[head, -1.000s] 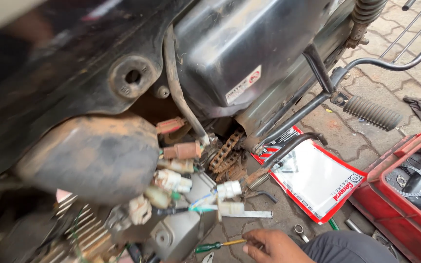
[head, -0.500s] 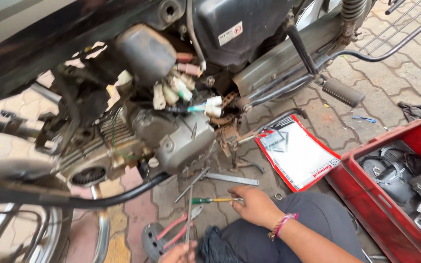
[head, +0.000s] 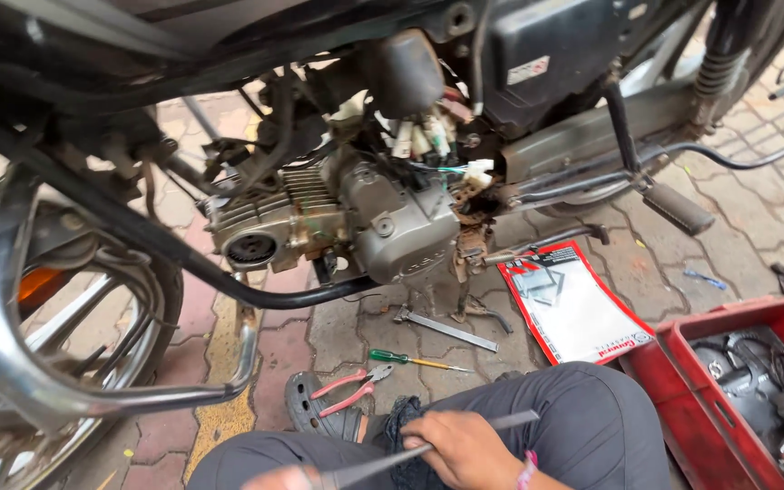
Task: The person sits on the ground beside a motorcycle and aligns a metal engine cover onto the engine case. They insert bolts by hand, then use a T-handle wrench to tighten the bolts and secure the cover.
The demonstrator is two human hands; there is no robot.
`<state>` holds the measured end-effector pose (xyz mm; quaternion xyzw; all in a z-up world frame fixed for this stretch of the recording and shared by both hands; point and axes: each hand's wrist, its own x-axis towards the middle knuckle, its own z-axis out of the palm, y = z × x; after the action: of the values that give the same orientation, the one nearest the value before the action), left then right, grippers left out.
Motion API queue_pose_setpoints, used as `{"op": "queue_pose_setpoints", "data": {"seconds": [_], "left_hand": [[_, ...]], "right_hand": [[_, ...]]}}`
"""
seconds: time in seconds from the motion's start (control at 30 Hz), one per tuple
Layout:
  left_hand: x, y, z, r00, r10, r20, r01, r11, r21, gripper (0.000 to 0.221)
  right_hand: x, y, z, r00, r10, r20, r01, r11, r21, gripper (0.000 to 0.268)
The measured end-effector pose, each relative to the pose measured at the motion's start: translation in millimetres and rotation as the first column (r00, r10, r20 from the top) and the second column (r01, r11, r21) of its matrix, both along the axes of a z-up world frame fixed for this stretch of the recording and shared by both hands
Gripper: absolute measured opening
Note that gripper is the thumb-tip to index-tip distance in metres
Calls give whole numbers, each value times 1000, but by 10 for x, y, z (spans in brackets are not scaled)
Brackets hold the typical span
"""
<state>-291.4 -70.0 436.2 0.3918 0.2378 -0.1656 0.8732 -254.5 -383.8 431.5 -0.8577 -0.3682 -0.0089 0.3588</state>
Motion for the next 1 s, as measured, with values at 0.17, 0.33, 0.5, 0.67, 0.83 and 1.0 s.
{"op": "queue_pose_setpoints", "data": {"seconds": [0.17,0.33,0.5,0.67,0.83,1.0], "left_hand": [[264,-327,-41,993,-85,84,75,990,122,48],[417,-780,-1821,964,-209,-164,209,978,-16,38],[392,-866,-2263,913,-150,-379,192,978,76,30],[317,-905,-2464,937,-174,-302,203,977,68,34],[179,-1212,-2250,866,-300,401,-68,723,687,39],[327,-1281,-1571,976,-30,214,-152,610,778,39]], "right_hand": [[-124,-26,27,908,-20,-418,30,999,17,24],[-20,-117,-471,753,-142,-642,-30,968,-250,34],[-42,-16,-602,778,-240,-581,11,929,-369,37],[-55,182,-955,805,-287,-518,70,914,-399,68],[-67,15,-1452,847,-313,-430,75,871,-486,40],[-38,-2,-1273,281,-59,-958,437,896,73,36]]}}
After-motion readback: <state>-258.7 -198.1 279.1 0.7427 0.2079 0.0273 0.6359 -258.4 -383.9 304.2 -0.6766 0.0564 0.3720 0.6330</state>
